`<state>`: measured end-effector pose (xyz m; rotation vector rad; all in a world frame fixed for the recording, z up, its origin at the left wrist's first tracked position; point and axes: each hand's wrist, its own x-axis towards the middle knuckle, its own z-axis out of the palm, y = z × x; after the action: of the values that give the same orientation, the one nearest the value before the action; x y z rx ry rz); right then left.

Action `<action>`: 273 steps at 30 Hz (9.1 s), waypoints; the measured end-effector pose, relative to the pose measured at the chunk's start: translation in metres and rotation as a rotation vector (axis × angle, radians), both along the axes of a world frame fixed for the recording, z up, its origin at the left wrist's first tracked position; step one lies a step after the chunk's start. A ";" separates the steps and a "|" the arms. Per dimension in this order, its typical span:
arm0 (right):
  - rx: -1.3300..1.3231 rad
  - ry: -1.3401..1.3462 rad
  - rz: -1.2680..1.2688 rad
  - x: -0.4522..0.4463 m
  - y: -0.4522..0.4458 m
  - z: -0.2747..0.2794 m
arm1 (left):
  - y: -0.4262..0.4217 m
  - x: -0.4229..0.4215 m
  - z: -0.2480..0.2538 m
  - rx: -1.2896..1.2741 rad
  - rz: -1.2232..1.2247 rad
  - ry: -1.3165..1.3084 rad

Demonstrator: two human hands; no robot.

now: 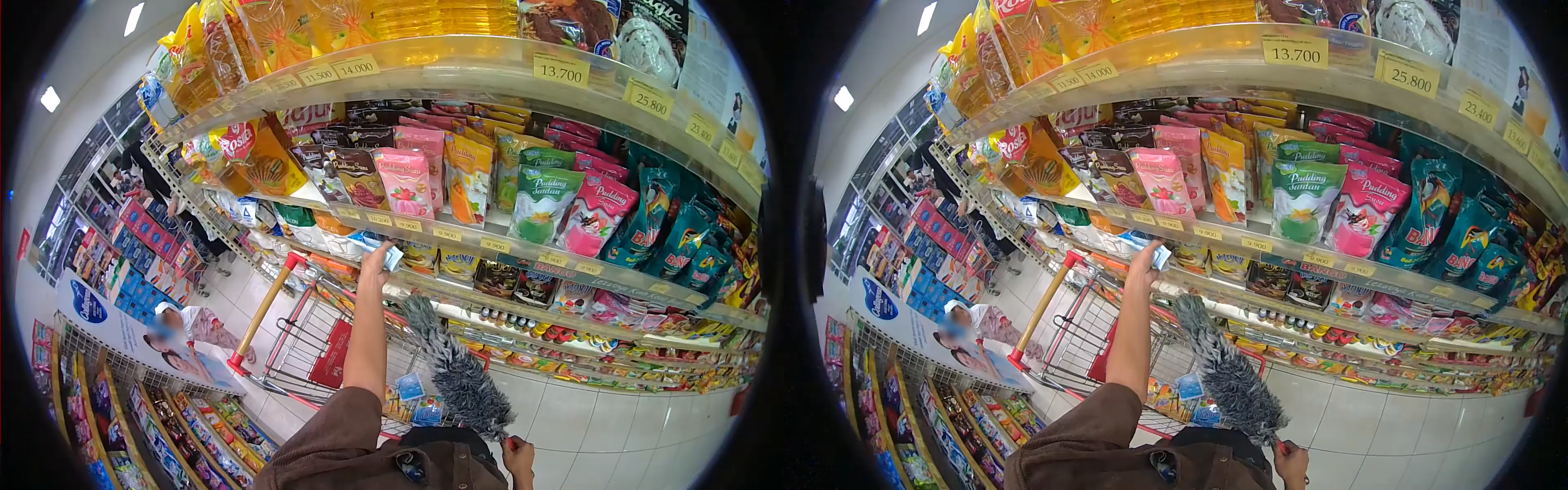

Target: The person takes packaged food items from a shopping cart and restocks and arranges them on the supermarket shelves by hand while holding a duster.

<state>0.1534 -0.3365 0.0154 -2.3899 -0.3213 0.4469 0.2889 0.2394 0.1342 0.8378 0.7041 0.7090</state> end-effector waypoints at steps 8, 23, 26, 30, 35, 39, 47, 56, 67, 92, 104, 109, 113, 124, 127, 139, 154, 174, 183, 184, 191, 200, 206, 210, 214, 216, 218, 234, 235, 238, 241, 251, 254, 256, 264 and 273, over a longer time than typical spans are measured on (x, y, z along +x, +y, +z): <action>0.019 -0.042 0.055 0.027 -0.001 -0.007 | 0.018 0.011 -0.010 0.094 0.012 0.061; 0.039 0.143 0.245 0.058 -0.009 0.009 | 0.017 0.018 0.004 -0.086 -0.093 -0.008; 0.077 0.090 0.281 0.060 -0.012 0.002 | 0.020 0.024 -0.003 -0.147 -0.145 -0.100; 0.109 0.085 0.280 0.052 -0.010 0.000 | 0.015 0.049 -0.009 0.050 0.214 0.040; 0.113 0.100 0.248 0.041 -0.017 0.004 | -0.009 0.062 -0.014 0.061 0.369 -0.096; 0.091 0.081 0.257 0.035 -0.031 0.002 | -0.015 0.062 -0.013 -0.225 0.299 -0.353; 0.118 0.017 0.263 0.022 -0.008 -0.017 | -0.043 -0.006 0.011 -0.376 0.089 -0.525; 0.259 0.007 -0.071 -0.039 0.059 0.025 | -0.066 -0.163 -0.039 -0.386 -0.156 -0.649; 0.234 -0.161 0.216 -0.102 0.141 0.081 | -0.029 -0.218 -0.072 -0.346 -0.112 -0.509; -0.122 0.008 0.090 -0.150 0.170 0.134 | -0.020 -0.203 -0.071 -0.488 -0.109 -0.231; 0.037 -0.245 -0.046 -0.161 0.181 0.124 | 0.003 -0.207 -0.109 -0.395 -0.131 -0.355; 0.060 -0.182 0.025 -0.154 0.168 0.130 | 0.006 -0.211 -0.096 -0.371 -0.150 -0.500; -0.012 -0.284 -0.015 -0.150 0.161 0.112 | -0.005 -0.208 -0.058 -0.378 -0.060 -0.457; -0.064 -0.333 -0.083 -0.150 0.170 0.111 | 0.002 -0.211 -0.076 -0.458 -0.197 -0.237; -0.050 -0.200 -0.102 -0.151 0.167 0.111 | 0.016 -0.204 -0.112 -0.375 -0.274 -0.096; 0.048 -0.057 -0.115 -0.157 0.161 0.089 | 0.008 -0.211 -0.081 -0.394 -0.331 -0.037; 0.193 0.034 -0.183 -0.151 0.162 0.083 | -0.006 -0.219 -0.091 -0.450 -0.225 -0.054; -0.035 -0.225 -0.073 -0.143 0.157 0.116 | -0.015 -0.226 -0.068 -0.644 -0.327 -0.330; -0.039 -0.253 -0.065 -0.137 0.141 0.120 | -0.014 -0.223 -0.065 -0.611 -0.279 -0.533; -0.007 -0.259 -0.039 -0.136 0.139 0.119 | -0.012 -0.221 -0.064 -0.597 -0.283 -0.469; 0.032 -0.266 0.001 -0.141 0.138 0.124 | -0.015 -0.203 -0.079 -0.648 -0.311 -0.373; 0.237 -0.131 -0.365 -0.166 0.107 0.081 | 0.008 -0.137 -0.070 -0.574 -0.093 -0.297; 0.319 -0.089 -0.463 -0.180 0.096 0.039 | -0.002 -0.063 -0.010 -0.528 0.211 -0.310; 0.304 -0.056 -0.461 -0.187 0.102 0.041 | -0.008 -0.020 0.017 -0.401 0.490 -0.142; 0.294 0.119 -0.483 -0.191 0.116 0.069 | -0.014 0.003 0.032 -0.305 0.589 -0.074; 0.317 0.151 -0.503 -0.193 0.125 0.083 | -0.025 0.015 0.052 -0.220 0.730 0.006; 0.342 0.210 -0.514 -0.193 0.126 0.084 | -0.003 0.061 0.001 -0.238 0.764 -0.358; 0.423 0.112 -0.496 -0.170 0.119 0.074 | 0.001 -0.001 -0.009 0.138 0.044 -0.055; 0.459 0.080 -0.484 -0.168 0.120 0.073 | 0.001 -0.012 -0.006 0.139 0.044 -0.052; 0.454 0.065 -0.492 -0.165 0.118 0.047 | 0.004 -0.044 -0.007 -0.351 -0.288 -0.360; 0.393 -0.015 -0.437 -0.155 0.130 0.050 | 0.000 -0.077 -0.021 -0.240 -0.399 -0.483; 0.097 -0.352 -0.104 -0.134 0.168 0.095 | -0.019 -0.140 -0.017 -0.285 -0.289 -0.420; 0.122 -0.355 -0.017 -0.131 0.167 0.111 | -0.010 -0.145 -0.035 -0.088 -0.077 -0.397; 0.083 -0.379 -0.044 -0.133 0.170 0.113 | 0.006 -0.150 -0.060 -0.251 -0.470 -0.859; 0.086 -0.387 -0.034 -0.137 0.168 0.111 | 0.000 -0.171 -0.023 -0.207 -0.186 -0.473; 0.034 -0.381 -0.221 -0.134 0.170 0.131 | 0.010 -0.167 -0.040 -0.241 -0.183 -0.227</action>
<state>0.0198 -0.1663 0.1467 -2.4330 -0.2255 -0.1166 0.1222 0.2497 0.0944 0.5809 0.4894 0.5317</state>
